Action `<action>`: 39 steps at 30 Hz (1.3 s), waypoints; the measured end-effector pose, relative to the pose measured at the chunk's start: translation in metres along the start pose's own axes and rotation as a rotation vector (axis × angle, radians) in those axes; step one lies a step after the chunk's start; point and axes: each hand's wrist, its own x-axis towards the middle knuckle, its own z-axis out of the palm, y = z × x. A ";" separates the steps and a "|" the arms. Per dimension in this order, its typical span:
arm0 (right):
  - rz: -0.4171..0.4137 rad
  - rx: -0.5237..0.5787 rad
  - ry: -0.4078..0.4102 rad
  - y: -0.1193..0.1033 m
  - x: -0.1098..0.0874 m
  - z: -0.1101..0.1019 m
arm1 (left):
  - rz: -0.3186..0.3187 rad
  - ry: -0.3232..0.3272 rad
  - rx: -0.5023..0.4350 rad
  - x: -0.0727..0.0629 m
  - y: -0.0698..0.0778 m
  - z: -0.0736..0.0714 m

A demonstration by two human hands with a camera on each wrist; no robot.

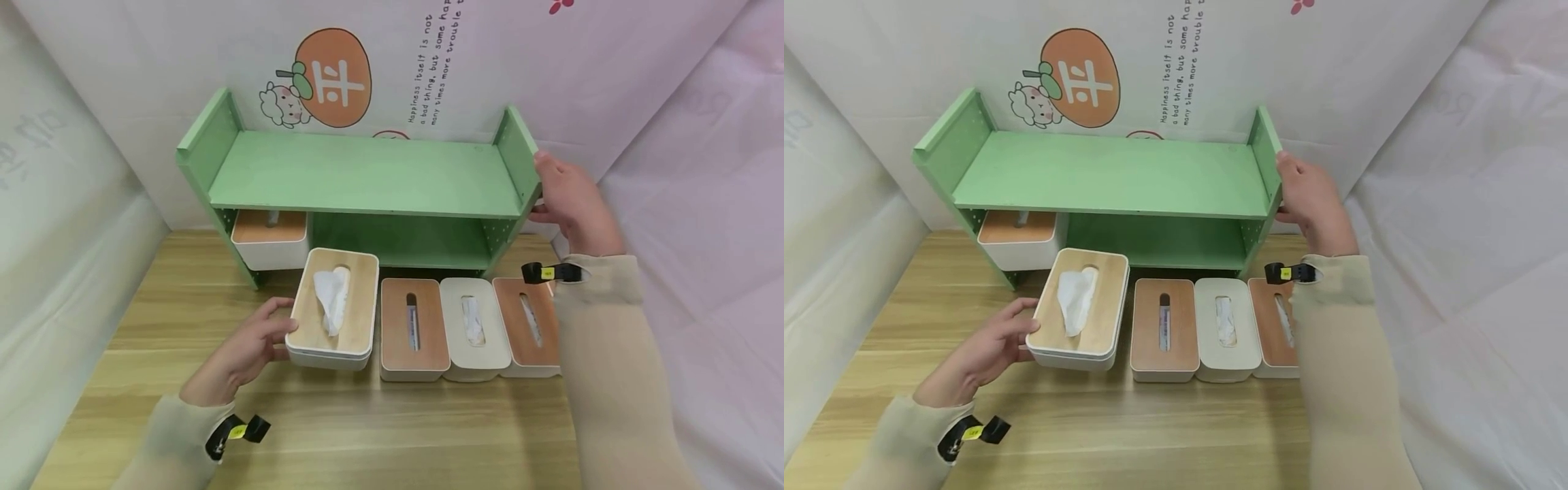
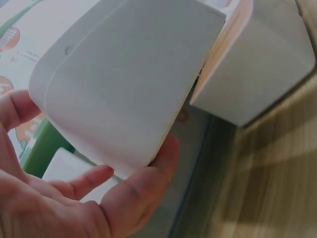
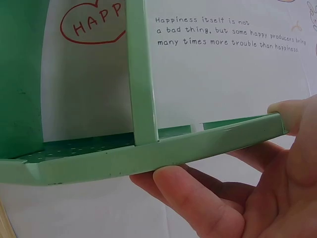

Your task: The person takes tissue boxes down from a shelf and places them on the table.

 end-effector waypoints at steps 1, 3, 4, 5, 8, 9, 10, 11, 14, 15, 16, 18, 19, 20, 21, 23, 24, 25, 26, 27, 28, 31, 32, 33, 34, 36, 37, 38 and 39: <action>0.001 -0.002 0.001 0.000 0.000 0.000 | -0.003 0.001 0.005 -0.002 -0.002 -0.003; 0.001 -0.006 0.006 0.000 0.000 0.000 | -0.006 0.004 0.013 -0.005 -0.006 -0.008; 0.004 -0.004 0.008 0.000 0.000 0.000 | -0.012 0.011 0.017 -0.006 -0.008 -0.011; 0.005 -0.004 0.011 0.000 0.000 0.000 | -0.017 0.017 0.024 -0.008 -0.010 -0.014; 0.006 0.000 0.014 -0.001 -0.001 0.001 | -0.038 0.035 0.044 -0.011 -0.016 -0.022; 0.005 -0.003 0.015 -0.001 -0.001 0.001 | -0.045 0.037 0.049 -0.013 -0.018 -0.024; 0.005 -0.005 0.016 -0.001 -0.001 0.002 | -0.055 0.044 0.051 -0.014 -0.021 -0.027; 0.004 -0.007 0.015 -0.001 -0.001 0.002 | -0.060 0.044 0.053 -0.015 -0.023 -0.029; 0.000 -0.008 0.013 0.000 -0.001 0.002 | -0.072 0.049 0.043 -0.019 -0.030 -0.038; 0.001 -0.010 0.014 0.000 -0.001 0.002 | -0.073 0.054 0.042 -0.020 -0.032 -0.041; 0.001 -0.007 0.012 0.000 -0.001 0.002 | -0.073 0.061 0.040 -0.021 -0.035 -0.044; 0.000 -0.001 0.010 0.000 0.000 0.002 | -0.074 0.073 0.044 -0.023 -0.040 -0.051; 0.000 0.001 0.011 0.000 0.000 0.002 | -0.076 0.081 0.045 -0.023 -0.042 -0.055; 0.000 0.004 0.011 0.000 0.000 0.002 | -0.081 0.090 0.044 -0.024 -0.045 -0.058; 0.000 0.007 0.012 0.000 0.000 0.002 | -0.085 0.096 0.042 -0.024 -0.048 -0.061; 0.001 0.008 0.013 0.000 0.000 0.001 | -0.101 0.110 0.028 -0.025 -0.053 -0.068; 0.001 0.008 0.014 0.000 -0.001 0.001 | -0.108 0.116 0.022 -0.026 -0.055 -0.071; 0.001 0.007 0.014 0.000 -0.001 0.001 | -0.114 0.124 0.014 -0.026 -0.057 -0.075; 0.000 0.006 0.014 -0.001 -0.001 0.001 | -0.120 0.133 0.011 -0.027 -0.060 -0.078; 0.000 0.005 0.013 -0.001 -0.001 0.001 | -0.124 0.141 0.006 -0.027 -0.061 -0.081; 0.003 0.011 0.011 -0.001 -0.001 0.001 | -0.128 0.151 0.000 -0.028 -0.063 -0.084; 0.001 0.011 0.013 -0.002 -0.001 0.001 | -0.135 0.166 -0.011 -0.029 -0.066 -0.092; 0.003 0.014 0.012 -0.002 -0.002 0.001 | -0.138 0.168 -0.008 -0.029 -0.067 -0.093; 0.006 0.017 0.010 -0.002 -0.002 0.001 | -0.140 0.164 0.002 -0.030 -0.068 -0.095; 0.007 0.019 0.009 -0.002 -0.002 0.001 | -0.139 0.157 0.025 -0.030 -0.068 -0.096; 0.008 0.016 0.008 -0.001 -0.002 0.001 | -0.144 0.147 0.082 -0.030 -0.068 -0.098; 0.008 0.018 0.008 -0.001 -0.002 0.001 | -0.146 0.141 0.114 -0.030 -0.067 -0.099; 0.009 0.019 0.010 -0.001 -0.002 0.001 | -0.147 0.135 0.141 -0.030 -0.067 -0.100; 0.008 0.016 0.013 -0.001 -0.002 0.001 | -0.146 0.131 0.175 -0.030 -0.066 -0.101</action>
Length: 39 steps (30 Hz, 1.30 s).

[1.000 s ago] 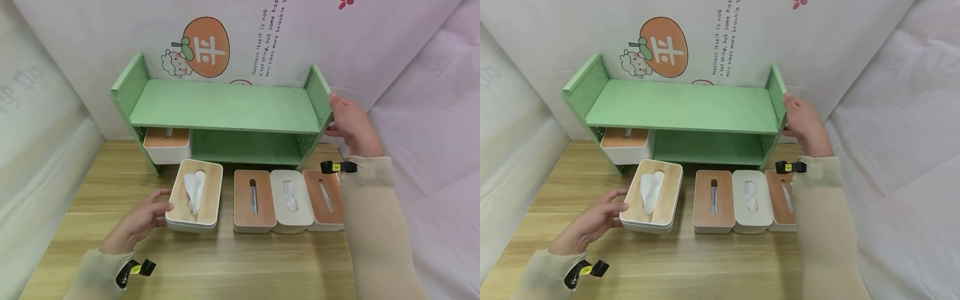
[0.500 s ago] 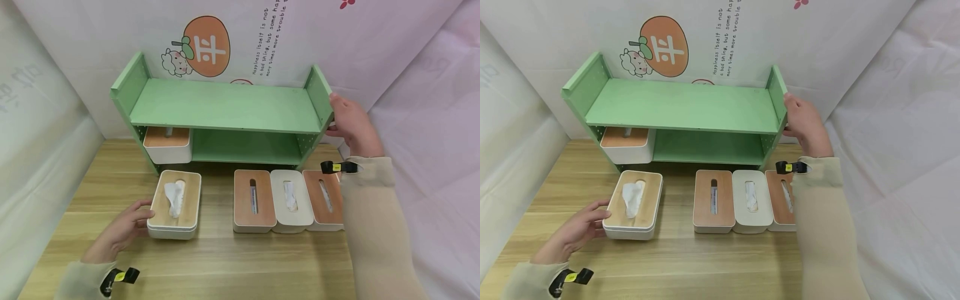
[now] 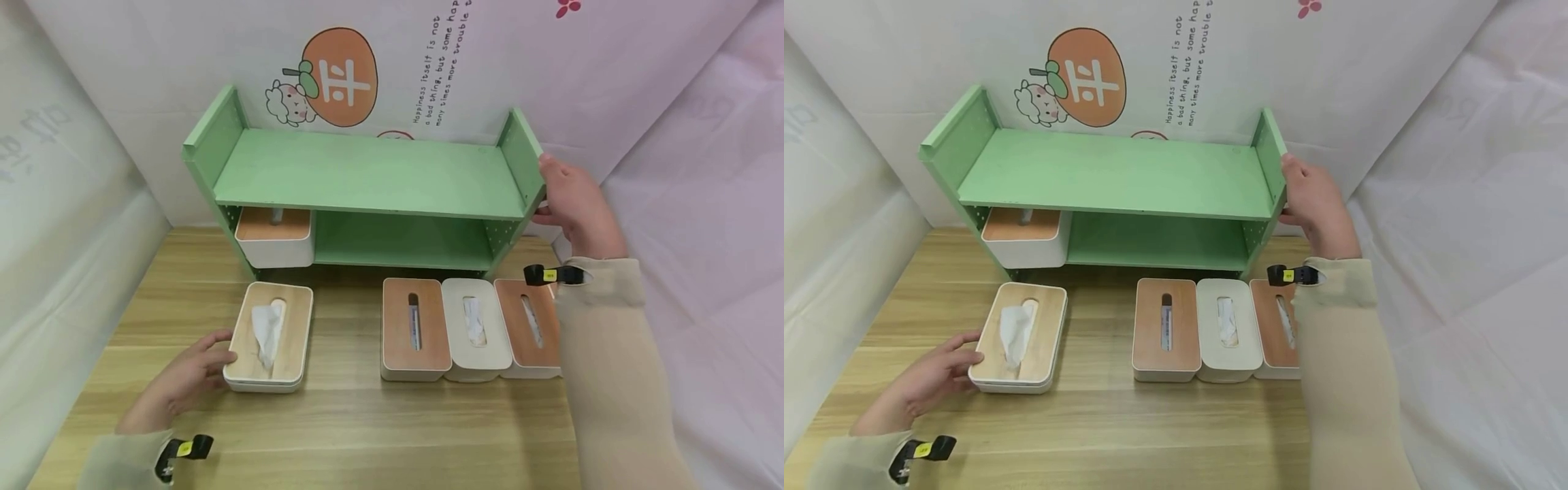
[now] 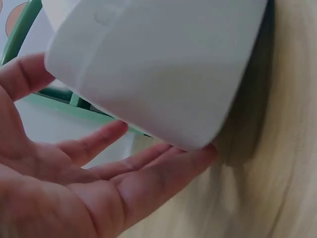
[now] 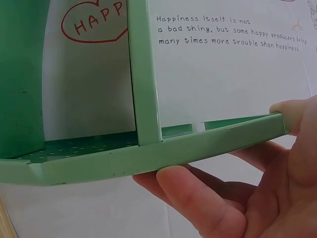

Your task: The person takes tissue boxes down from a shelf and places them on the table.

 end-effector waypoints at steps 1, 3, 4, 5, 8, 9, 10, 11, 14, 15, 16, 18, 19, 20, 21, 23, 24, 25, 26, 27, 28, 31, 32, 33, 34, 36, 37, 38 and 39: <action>0.000 -0.003 0.004 0.000 0.000 0.000 | 0.004 -0.001 0.029 0.000 0.001 -0.001; 0.003 -0.004 0.012 0.000 0.000 0.000 | 0.012 0.001 0.067 -0.001 0.004 -0.002; 0.006 -0.002 0.016 0.000 0.001 0.000 | 0.018 0.003 0.088 -0.002 0.005 -0.001; 0.006 -0.006 0.017 0.000 0.001 0.000 | 0.031 0.007 0.119 -0.002 0.006 -0.001; 0.005 -0.008 0.015 0.000 0.001 0.001 | 0.098 0.057 0.290 -0.009 0.012 0.002; 0.003 -0.011 0.014 0.000 0.001 0.001 | 0.132 0.088 0.378 -0.011 0.013 0.004; 0.000 -0.015 0.014 0.000 0.001 0.001 | 0.171 0.129 0.476 -0.014 0.015 0.008; -0.004 -0.021 0.014 0.000 0.001 0.001 | 0.212 0.176 0.580 -0.017 0.017 0.012; -0.004 -0.021 0.013 0.000 0.000 0.001 | 0.368 0.304 0.833 -0.026 0.023 0.027; -0.004 -0.023 0.011 0.000 0.001 0.001 | 0.444 0.334 0.898 -0.027 0.023 0.033; -0.004 -0.024 0.010 0.000 0.001 0.001 | 0.503 0.352 0.951 -0.029 0.022 0.039; -0.006 -0.025 0.008 0.000 0.000 0.001 | 0.604 0.359 1.055 -0.030 0.018 0.049; -0.008 -0.028 0.010 0.000 0.000 0.001 | 0.638 0.358 1.101 -0.030 0.015 0.053; -0.011 -0.030 0.011 0.001 0.000 0.001 | 0.663 0.357 1.141 -0.029 0.011 0.056; -0.013 -0.031 0.011 0.001 0.000 0.001 | 0.671 0.354 1.167 -0.029 0.008 0.059; -0.017 -0.030 0.016 0.001 0.000 0.001 | 0.665 0.361 1.204 -0.027 0.002 0.063; -0.018 -0.029 0.018 0.001 0.000 0.001 | 0.669 0.371 1.206 -0.026 0.001 0.065; -0.019 -0.025 0.019 0.002 0.000 0.001 | 0.676 0.382 1.206 -0.025 -0.001 0.065; -0.017 -0.020 0.019 0.001 0.000 0.002 | 0.684 0.392 1.203 -0.024 -0.003 0.066; -0.015 -0.013 0.019 0.001 0.000 0.002 | 0.696 0.401 1.201 -0.023 -0.003 0.066; -0.014 -0.008 0.019 0.001 0.001 0.002 | 0.709 0.407 1.202 -0.022 -0.004 0.066; -0.010 0.003 0.021 0.001 0.001 0.001 | 0.741 0.407 1.207 -0.019 -0.004 0.068; -0.010 0.001 0.022 0.001 0.001 0.001 | 0.751 0.405 1.212 -0.019 -0.004 0.068; -0.010 0.001 0.022 0.001 0.001 0.001 | 0.759 0.402 1.217 -0.018 -0.003 0.069; -0.010 0.001 0.022 0.001 0.001 0.000 | 0.765 0.398 1.224 -0.017 -0.003 0.069; -0.006 0.007 0.020 0.002 0.001 0.000 | 0.776 0.394 1.237 -0.016 -0.002 0.071; -0.004 0.008 0.014 0.002 0.001 0.000 | 0.783 0.394 1.245 -0.015 -0.001 0.073; -0.001 0.012 0.012 0.002 0.001 0.000 | 0.789 0.395 1.253 -0.014 -0.001 0.074; -0.001 0.012 0.011 0.002 0.001 0.000 | 0.794 0.397 1.259 -0.013 -0.001 0.075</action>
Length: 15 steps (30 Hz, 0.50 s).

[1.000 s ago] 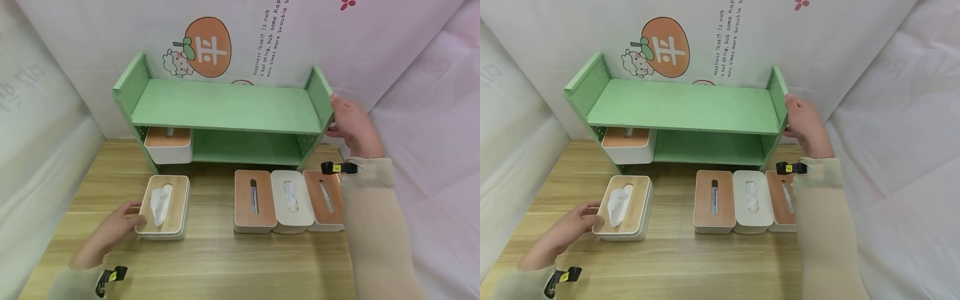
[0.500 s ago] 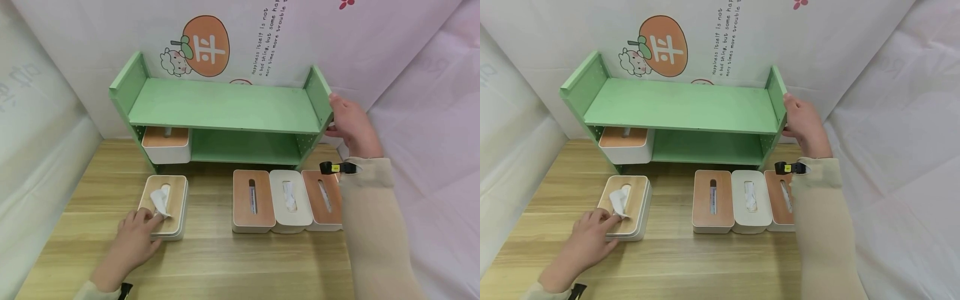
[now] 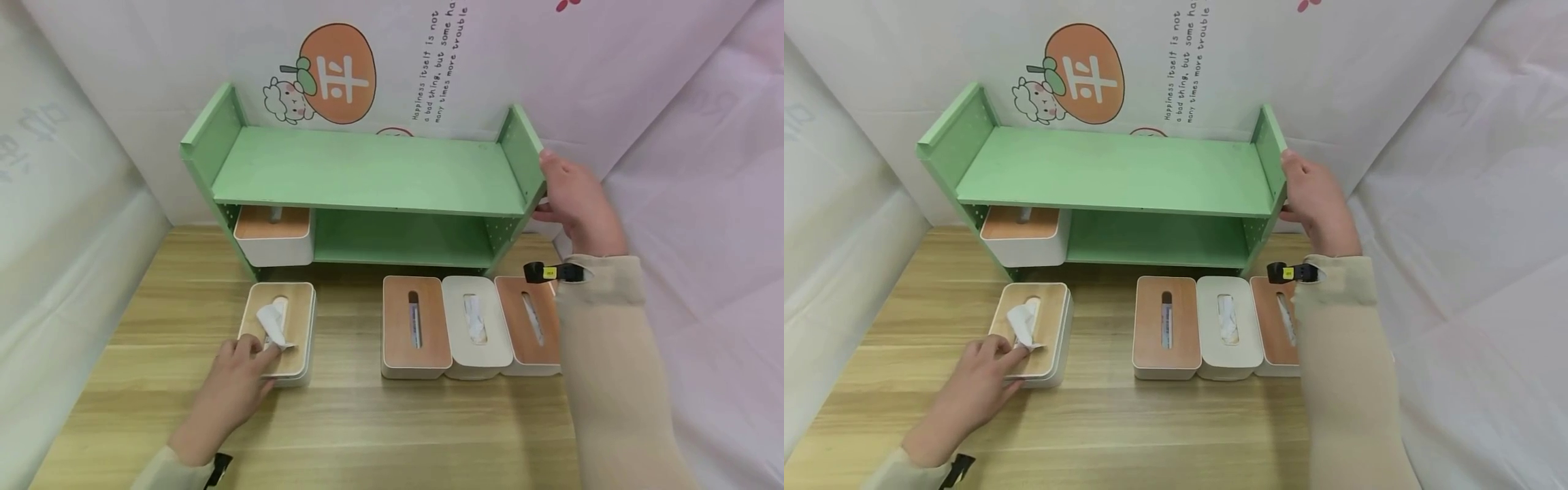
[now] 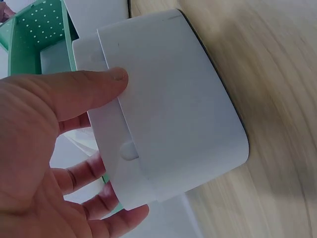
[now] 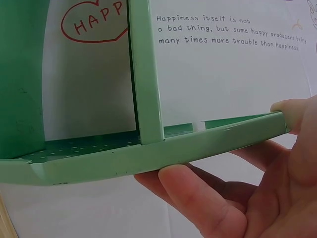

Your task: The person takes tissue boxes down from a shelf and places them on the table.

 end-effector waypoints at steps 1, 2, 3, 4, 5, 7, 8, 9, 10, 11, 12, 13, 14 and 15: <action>-0.001 -0.004 0.001 0.000 0.000 0.000 | 0.004 0.003 0.003 0.001 0.001 0.001; -0.002 -0.008 0.003 0.000 0.000 0.000 | 0.006 0.005 0.006 0.003 0.002 0.002; -0.005 -0.014 0.006 0.000 0.000 0.001 | 0.007 0.006 0.006 0.004 0.003 0.004; -0.007 -0.020 0.009 0.000 0.000 0.001 | 0.011 0.007 0.009 0.006 0.004 0.005; -0.008 -0.025 0.015 0.000 0.000 0.001 | 0.012 0.006 0.009 0.007 0.005 0.005; -0.010 -0.027 0.017 0.000 0.000 0.001 | 0.015 0.004 0.011 0.011 0.006 0.006; -0.007 -0.015 0.016 0.000 0.000 0.001 | 0.018 0.003 0.012 0.012 0.007 0.007; -0.002 0.002 0.015 -0.001 0.000 0.001 | 0.022 0.001 0.011 0.014 0.008 0.007; 0.004 0.021 0.015 -0.001 0.000 0.001 | 0.024 0.000 0.012 0.016 0.009 0.007; 0.010 0.042 0.014 -0.002 0.000 0.001 | 0.026 0.000 0.012 0.017 0.010 0.008; 0.014 0.062 0.015 -0.002 0.000 0.001 | 0.028 -0.001 0.013 0.019 0.011 0.008; 0.020 0.084 0.015 -0.003 -0.001 0.001 | 0.030 -0.002 0.012 0.020 0.012 0.009; 0.021 0.101 0.014 -0.003 -0.001 0.000 | 0.032 -0.003 0.015 0.021 0.013 0.009; 0.024 0.113 0.014 -0.004 -0.001 0.000 | 0.034 -0.003 0.018 0.022 0.014 0.009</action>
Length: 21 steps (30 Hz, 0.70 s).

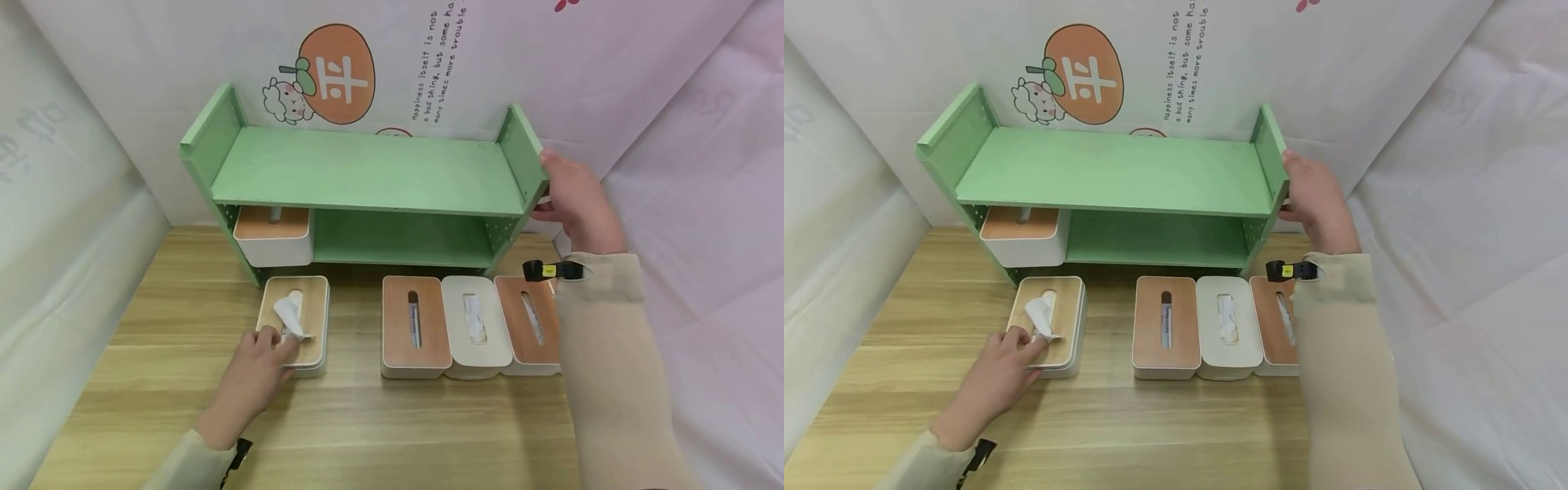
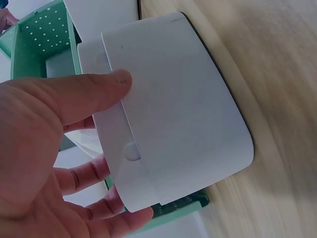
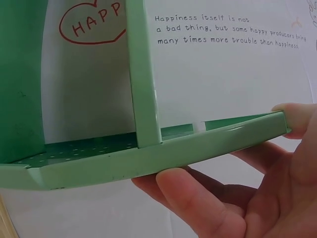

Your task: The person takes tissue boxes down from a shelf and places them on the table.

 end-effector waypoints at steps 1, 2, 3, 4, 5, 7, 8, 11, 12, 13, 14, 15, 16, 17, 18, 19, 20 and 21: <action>-0.001 0.006 0.000 0.000 0.000 0.000 | 0.002 0.000 0.002 0.001 0.001 0.000; -0.002 0.012 -0.002 -0.001 0.000 0.000 | 0.004 -0.001 0.004 0.002 0.002 0.001; -0.001 0.020 -0.003 -0.001 0.000 0.000 | 0.005 -0.002 0.006 0.004 0.004 0.001; 0.001 0.029 -0.005 -0.002 0.000 0.000 | 0.006 -0.003 0.009 0.005 0.005 0.002; 0.003 0.036 -0.008 -0.002 0.000 -0.001 | 0.008 -0.004 0.013 0.006 0.006 0.002; 0.015 0.055 -0.010 -0.003 0.001 -0.001 | 0.008 -0.007 0.014 0.009 0.009 0.003; 0.021 0.064 -0.012 -0.004 0.002 -0.001 | 0.007 -0.009 0.016 0.010 0.010 0.004; 0.035 0.073 -0.017 -0.006 0.003 -0.003 | 0.006 -0.019 0.022 0.013 0.014 0.005; 0.038 0.076 -0.016 -0.007 0.004 -0.003 | 0.006 -0.023 0.023 0.014 0.015 0.006; 0.043 0.080 -0.018 -0.007 0.004 -0.003 | 0.006 -0.026 0.024 0.014 0.016 0.006; 0.045 0.079 -0.019 -0.008 0.005 -0.004 | 0.007 -0.029 0.024 0.015 0.017 0.007; 0.048 0.079 -0.020 -0.009 0.005 -0.004 | 0.007 -0.032 0.024 0.016 0.018 0.007; 0.051 0.081 -0.021 -0.009 0.005 -0.004 | 0.008 -0.034 0.023 0.017 0.019 0.007; 0.053 0.085 -0.022 -0.009 0.006 -0.004 | 0.010 -0.037 0.023 0.017 0.020 0.008; 0.056 0.091 -0.023 -0.010 0.006 -0.005 | 0.014 -0.038 0.023 0.018 0.022 0.008; 0.058 0.093 -0.026 -0.010 0.006 -0.005 | 0.016 -0.038 0.024 0.019 0.023 0.008; 0.059 0.095 -0.028 -0.010 0.006 -0.005 | 0.019 -0.039 0.025 0.019 0.024 0.008; 0.061 0.097 -0.029 -0.011 0.006 -0.004 | 0.022 -0.039 0.026 0.020 0.025 0.008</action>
